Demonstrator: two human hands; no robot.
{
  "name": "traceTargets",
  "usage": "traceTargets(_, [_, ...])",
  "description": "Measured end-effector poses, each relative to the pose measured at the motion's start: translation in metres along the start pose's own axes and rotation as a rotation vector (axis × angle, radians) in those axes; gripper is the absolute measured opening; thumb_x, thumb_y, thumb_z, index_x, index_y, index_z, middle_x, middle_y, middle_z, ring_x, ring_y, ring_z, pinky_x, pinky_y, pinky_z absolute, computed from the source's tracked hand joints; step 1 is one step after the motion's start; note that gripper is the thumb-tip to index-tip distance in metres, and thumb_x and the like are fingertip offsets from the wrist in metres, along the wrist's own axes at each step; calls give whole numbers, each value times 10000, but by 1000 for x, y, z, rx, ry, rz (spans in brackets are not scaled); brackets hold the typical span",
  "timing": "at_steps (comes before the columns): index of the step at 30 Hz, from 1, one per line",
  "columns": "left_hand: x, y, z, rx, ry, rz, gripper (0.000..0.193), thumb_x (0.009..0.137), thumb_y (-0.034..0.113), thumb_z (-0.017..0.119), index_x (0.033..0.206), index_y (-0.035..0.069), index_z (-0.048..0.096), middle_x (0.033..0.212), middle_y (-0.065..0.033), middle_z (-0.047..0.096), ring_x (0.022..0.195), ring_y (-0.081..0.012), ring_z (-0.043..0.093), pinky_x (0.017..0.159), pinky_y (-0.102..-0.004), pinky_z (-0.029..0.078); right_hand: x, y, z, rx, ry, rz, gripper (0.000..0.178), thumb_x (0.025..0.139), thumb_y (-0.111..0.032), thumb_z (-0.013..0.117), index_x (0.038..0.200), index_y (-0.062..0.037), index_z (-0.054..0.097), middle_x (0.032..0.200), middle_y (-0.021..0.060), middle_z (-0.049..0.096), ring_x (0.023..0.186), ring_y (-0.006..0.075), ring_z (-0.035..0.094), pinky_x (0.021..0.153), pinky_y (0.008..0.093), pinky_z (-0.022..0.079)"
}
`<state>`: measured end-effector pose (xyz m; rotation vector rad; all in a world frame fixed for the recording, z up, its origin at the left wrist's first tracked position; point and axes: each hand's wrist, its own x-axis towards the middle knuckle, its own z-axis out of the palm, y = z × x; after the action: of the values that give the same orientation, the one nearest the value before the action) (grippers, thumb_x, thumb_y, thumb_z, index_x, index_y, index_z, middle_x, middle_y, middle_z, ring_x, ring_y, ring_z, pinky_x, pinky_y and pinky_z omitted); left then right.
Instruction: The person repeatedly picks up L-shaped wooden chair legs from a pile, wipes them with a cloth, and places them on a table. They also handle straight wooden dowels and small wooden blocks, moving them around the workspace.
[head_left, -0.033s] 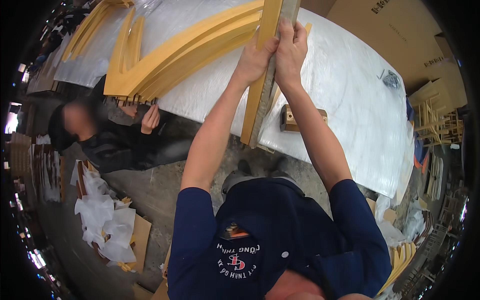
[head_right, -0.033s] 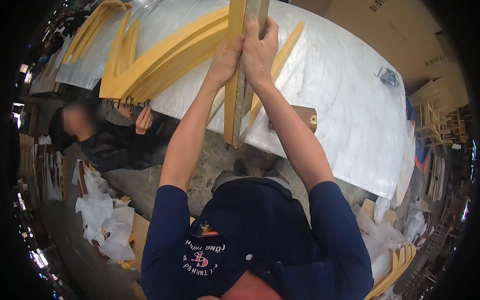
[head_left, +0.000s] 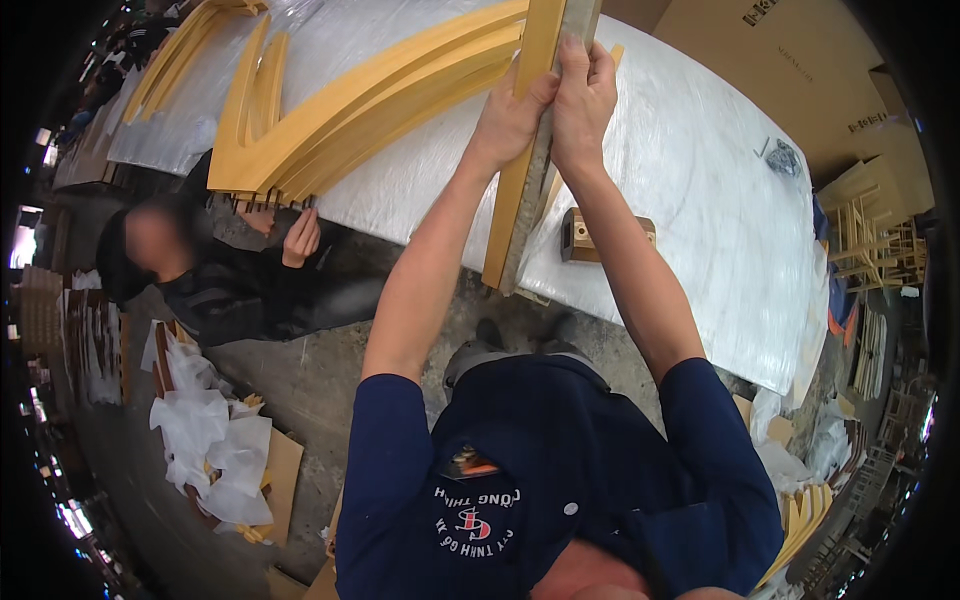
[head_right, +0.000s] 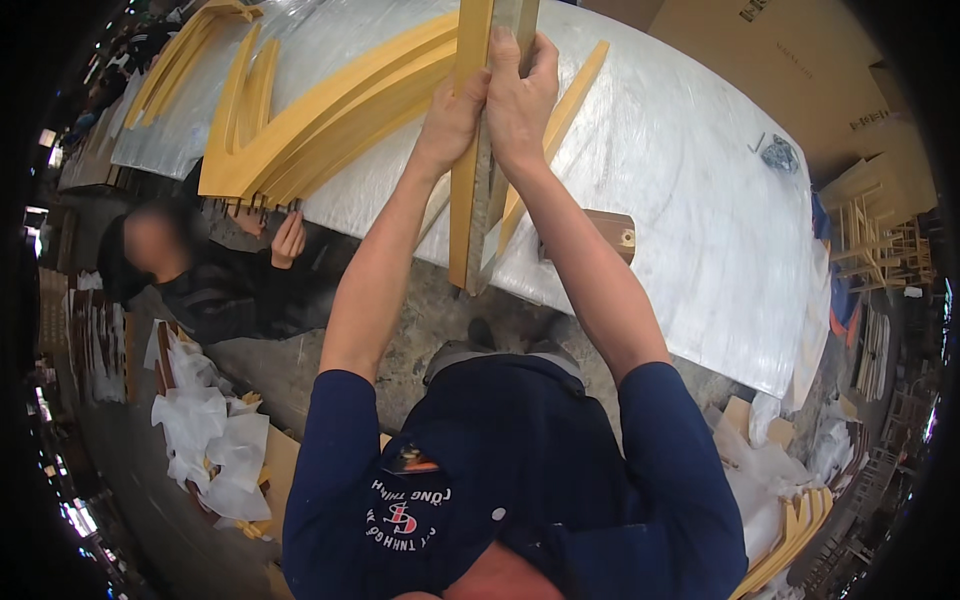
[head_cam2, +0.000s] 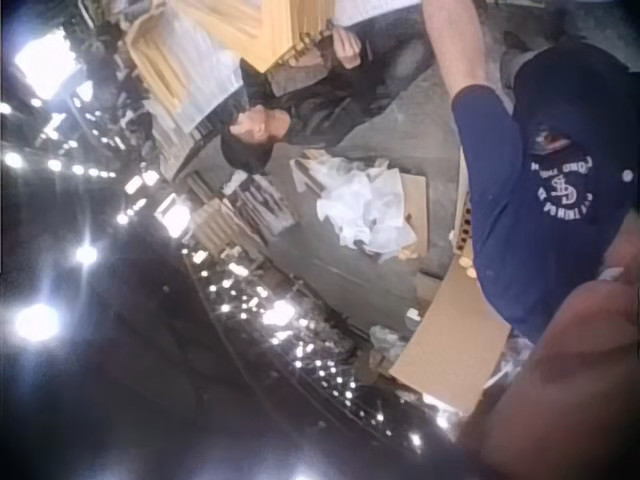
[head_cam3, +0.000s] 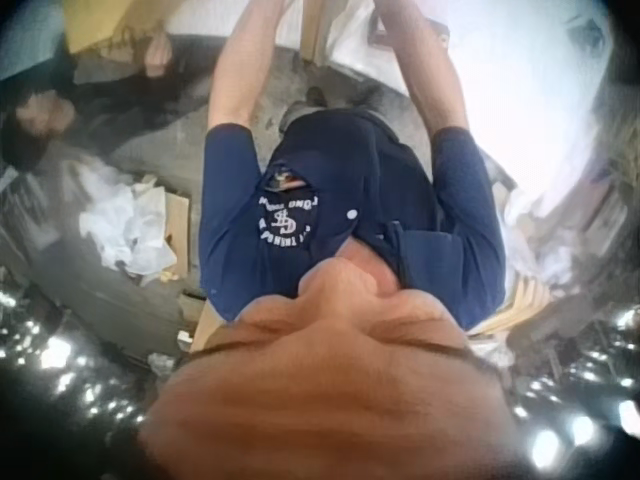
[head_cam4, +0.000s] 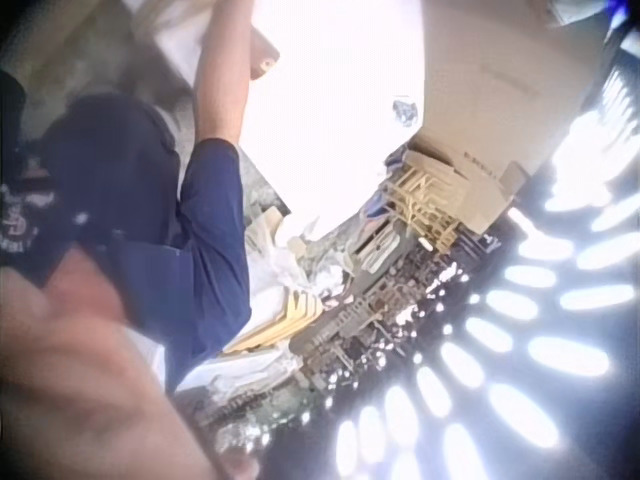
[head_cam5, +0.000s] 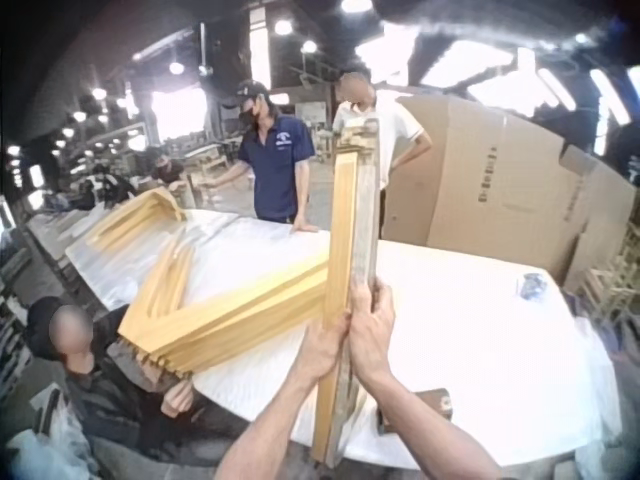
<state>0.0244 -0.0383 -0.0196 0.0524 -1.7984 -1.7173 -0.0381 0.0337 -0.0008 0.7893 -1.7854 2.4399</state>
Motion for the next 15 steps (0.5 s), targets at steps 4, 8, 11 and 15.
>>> traceTargets(4, [5, -2, 1, 67, 67, 49, 511, 965, 434, 577, 1254, 12, 550, 1075, -102, 658, 987, -184, 611, 868, -326, 482, 7, 3, 6, 47, -28, 23, 625, 941, -456, 613, 1258, 68, 488, 1135, 137, 582, 1058, 190, 551, 938, 320, 442])
traceTargets(8, [9, -6, 0, 7, 52, 48, 513, 957, 440, 583, 1253, 21, 568, 1078, -110, 661, 1016, -185, 606, 884, -324, 473, 7, 2, 7, 32, -12, 28, 599, 938, -431, 621, 1246, 70, 502, 1131, 137, 590, 1038, 193, 565, 916, 316, 457])
traceTargets(11, [8, -7, -1, 42, 39, -3, 493, 974, 425, 561, 1251, 17, 574, 1091, -109, 660, 1038, -182, 602, 897, -320, 468, 5, -6, 7, 43, 10, 41, 584, 931, -405, 632, 1239, 77, 510, 1121, 141, 601, 1021, 199, 577, 909, 319, 465])
traceTargets(15, [10, -5, 2, -15, 19, 28, 466, 999, 391, 529, 1253, 3, 564, 1100, -101, 657, 1036, -184, 606, 895, -308, 471, 6, 0, 0, -30, 17, -16, 534, 922, -318, 668, 1244, 81, 518, 1093, 128, 618, 966, 155, 591, 854, 282, 483])
